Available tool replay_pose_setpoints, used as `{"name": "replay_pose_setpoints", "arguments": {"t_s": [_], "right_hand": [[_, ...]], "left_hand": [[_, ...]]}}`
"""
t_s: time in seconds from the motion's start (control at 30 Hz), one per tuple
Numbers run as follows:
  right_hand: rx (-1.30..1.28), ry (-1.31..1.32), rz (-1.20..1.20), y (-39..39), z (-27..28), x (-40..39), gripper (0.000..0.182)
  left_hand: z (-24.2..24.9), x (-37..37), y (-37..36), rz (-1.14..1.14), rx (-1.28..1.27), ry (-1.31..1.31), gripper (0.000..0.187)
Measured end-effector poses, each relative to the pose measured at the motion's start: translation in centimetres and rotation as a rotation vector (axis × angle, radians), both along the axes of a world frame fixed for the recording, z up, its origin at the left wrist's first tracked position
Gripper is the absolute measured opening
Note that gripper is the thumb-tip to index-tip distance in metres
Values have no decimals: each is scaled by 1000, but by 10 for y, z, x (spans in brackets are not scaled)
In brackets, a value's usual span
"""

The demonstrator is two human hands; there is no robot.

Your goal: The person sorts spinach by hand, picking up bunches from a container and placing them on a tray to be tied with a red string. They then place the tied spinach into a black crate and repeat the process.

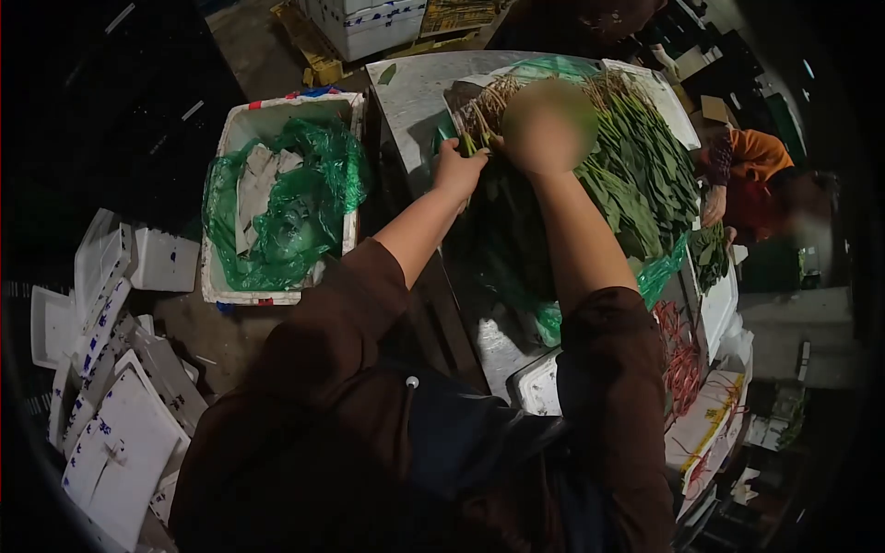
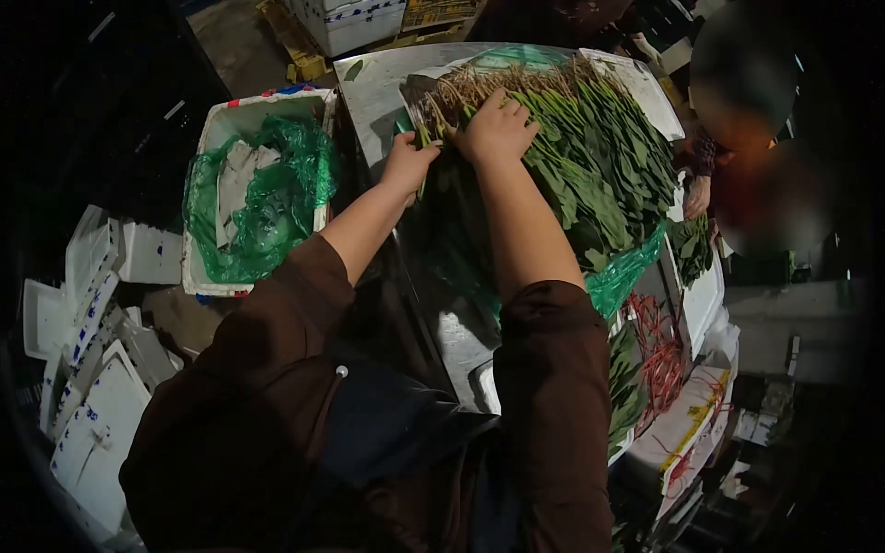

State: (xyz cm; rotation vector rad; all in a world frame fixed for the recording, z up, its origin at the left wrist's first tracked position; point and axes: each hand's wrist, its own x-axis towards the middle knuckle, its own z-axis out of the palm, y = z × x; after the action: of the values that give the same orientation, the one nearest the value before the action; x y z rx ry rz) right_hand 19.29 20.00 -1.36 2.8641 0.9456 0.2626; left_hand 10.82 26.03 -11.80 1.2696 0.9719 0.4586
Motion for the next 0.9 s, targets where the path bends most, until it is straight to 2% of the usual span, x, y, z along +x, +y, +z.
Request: {"name": "replay_pose_setpoints", "arguments": {"t_s": [0.07,0.13,0.2,0.27,0.3,0.33,0.37,0.4,0.47,0.53,0.6,0.63,0.67,0.7,0.73,0.77,0.8,0.83,0.9], "right_hand": [[-53,20,-7,6,5,-2,88],[-104,38,-19,7,7,-4,83],[-3,1,38,3,5,-7,67],[20,13,88,2,6,-7,66],[46,31,144,1,6,-8,64],[42,31,142,-1,10,-10,64],[120,124,139,-4,16,-13,61],[198,216,135,-7,21,-15,59],[219,275,133,-12,30,-14,58],[242,334,127,-19,31,-4,58],[311,602,188,-21,31,11,62],[312,602,183,-25,32,10,62],[390,805,211,-29,35,9,63],[469,1009,237,-32,41,4,64],[473,1006,232,-36,48,0,64],[539,1120,258,-40,54,-5,63],[608,1233,284,-45,58,-8,62],[616,1230,279,-51,60,-10,62],[539,799,480,-63,63,-11,67]], "left_hand": [[3,-6,1,-72,-89,-101,70],[4,-7,-1,-45,-77,-133,70],[3,-7,-6,-18,-63,-161,69],[0,-2,-9,10,-113,-383,62],[8,-6,-9,9,-117,-383,62],[24,-11,-9,3,-233,-385,57],[35,-16,-8,-3,-349,-386,51],[31,-15,-7,-4,-351,-387,51],[23,-15,-5,-135,-418,-563,43],[37,-22,-13,-86,-422,-583,41],[41,-24,-18,-41,-422,-603,40],[37,-24,-19,-136,-503,-747,38],[33,-24,-20,-234,-582,-892,37],[33,-24,-22,-241,-583,-891,37],[33,-26,-25,-291,-691,-954,36],[32,-27,-30,-341,-800,-1014,36],[37,-29,-35,-348,-803,-1011,36],[42,-29,-41,-311,-788,-1013,34],[60,-31,-49,-280,-778,-1014,36]]}}
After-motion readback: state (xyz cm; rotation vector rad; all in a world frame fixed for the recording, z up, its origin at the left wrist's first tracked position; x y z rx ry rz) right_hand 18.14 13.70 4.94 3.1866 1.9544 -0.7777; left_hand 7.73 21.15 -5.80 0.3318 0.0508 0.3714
